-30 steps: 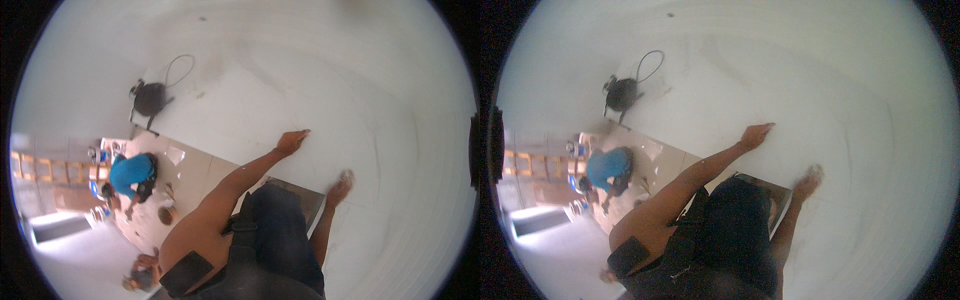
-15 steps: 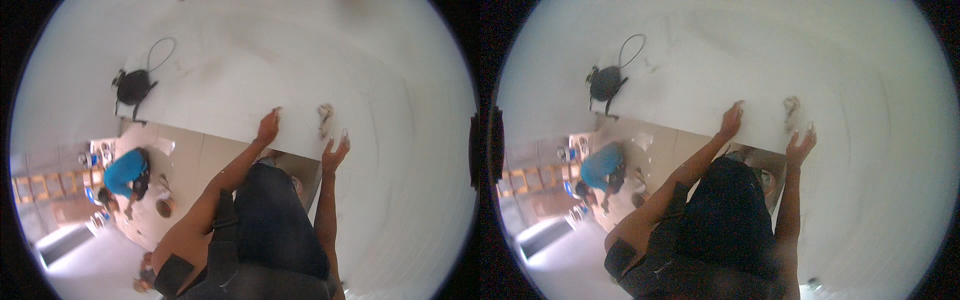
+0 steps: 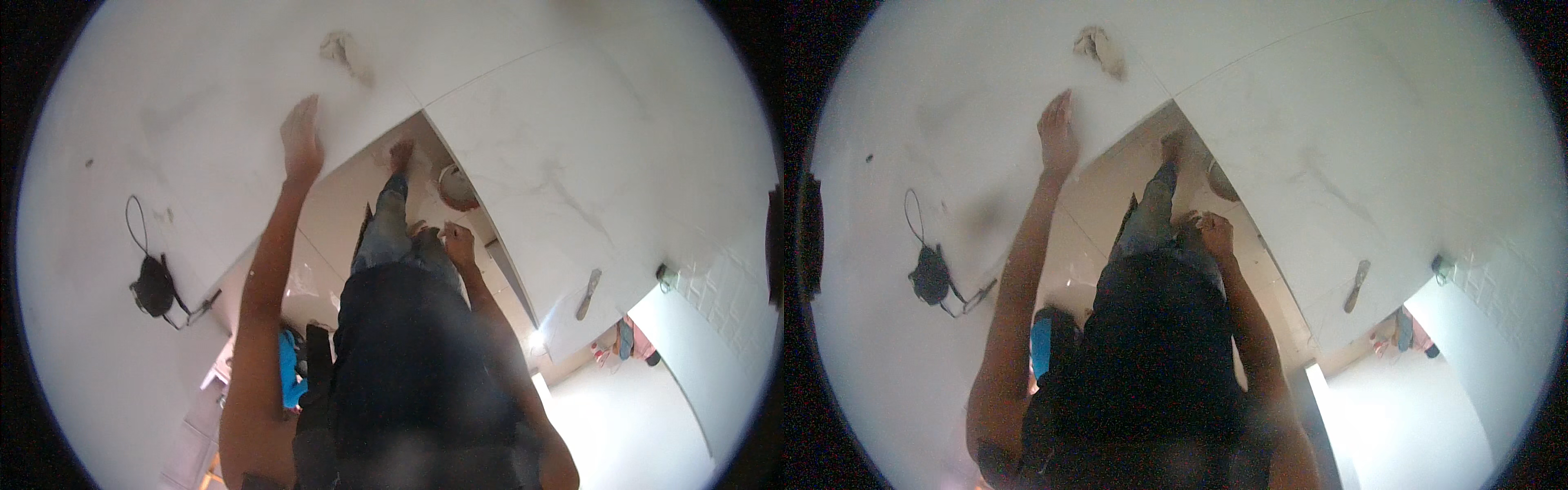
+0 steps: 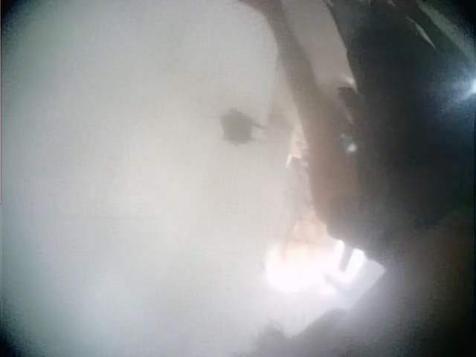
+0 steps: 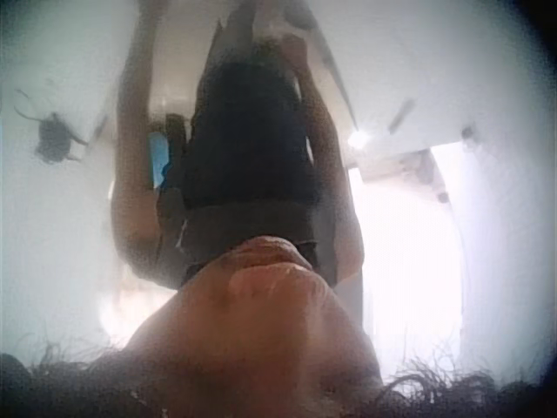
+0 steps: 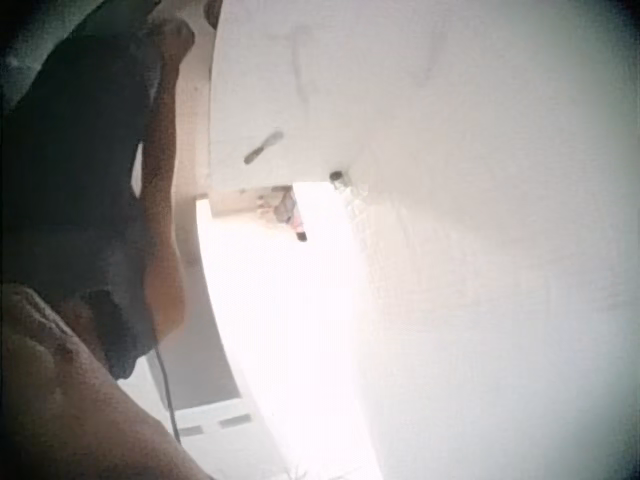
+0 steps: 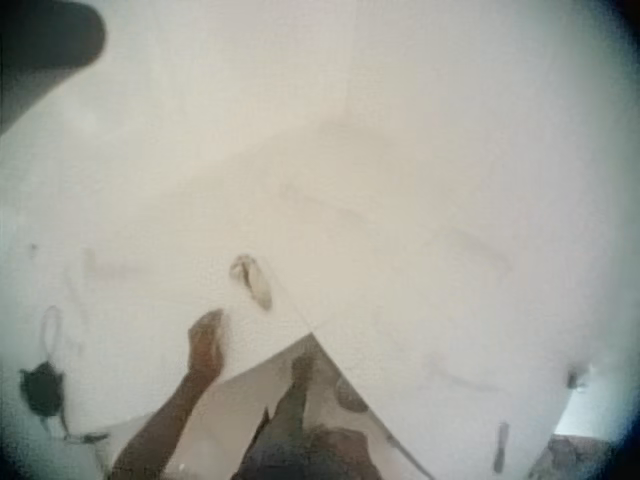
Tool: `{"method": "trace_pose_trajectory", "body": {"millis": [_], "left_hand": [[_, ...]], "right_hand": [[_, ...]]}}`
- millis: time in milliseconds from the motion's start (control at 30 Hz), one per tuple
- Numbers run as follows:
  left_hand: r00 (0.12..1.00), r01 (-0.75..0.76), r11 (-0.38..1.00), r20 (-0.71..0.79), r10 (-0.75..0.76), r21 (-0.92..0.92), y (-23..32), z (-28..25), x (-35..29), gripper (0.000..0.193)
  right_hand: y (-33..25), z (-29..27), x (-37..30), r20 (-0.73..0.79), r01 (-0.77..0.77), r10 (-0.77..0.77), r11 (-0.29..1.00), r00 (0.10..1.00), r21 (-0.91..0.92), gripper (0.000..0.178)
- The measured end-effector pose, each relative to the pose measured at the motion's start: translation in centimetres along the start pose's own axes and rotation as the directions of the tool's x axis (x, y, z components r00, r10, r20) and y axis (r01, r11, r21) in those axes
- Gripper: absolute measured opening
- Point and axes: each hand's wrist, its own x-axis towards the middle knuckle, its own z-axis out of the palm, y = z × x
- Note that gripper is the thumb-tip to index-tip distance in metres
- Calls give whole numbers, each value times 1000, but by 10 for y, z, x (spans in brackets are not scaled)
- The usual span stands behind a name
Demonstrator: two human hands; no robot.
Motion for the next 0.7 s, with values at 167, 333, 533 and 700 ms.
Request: {"method": "trace_pose_trajectory", "body": {"millis": [167, 333, 533, 700], "left_hand": [[1000, 26, 998, 1, -26, 58, 0, 6, -9, 44], [998, -60, 991, -23, 63, 117, -18, 5, -14, 41], [995, 52, 967, 68, -71, 250, -6, 3, -8, 57], [994, -75, 951, -52, 95, 300, 28, 17, 8, 52]], "right_hand": [[150, 45, -9, 209, -516, 472, 792, 856, 325, 25], [359, 108, -13, 249, -596, 567, 583, 785, 552, 18], [429, 135, 71, 428, -523, 545, 23, 721, 852, 40], [536, 123, 152, 343, -328, 814, -201, 468, 923, 59]]}}
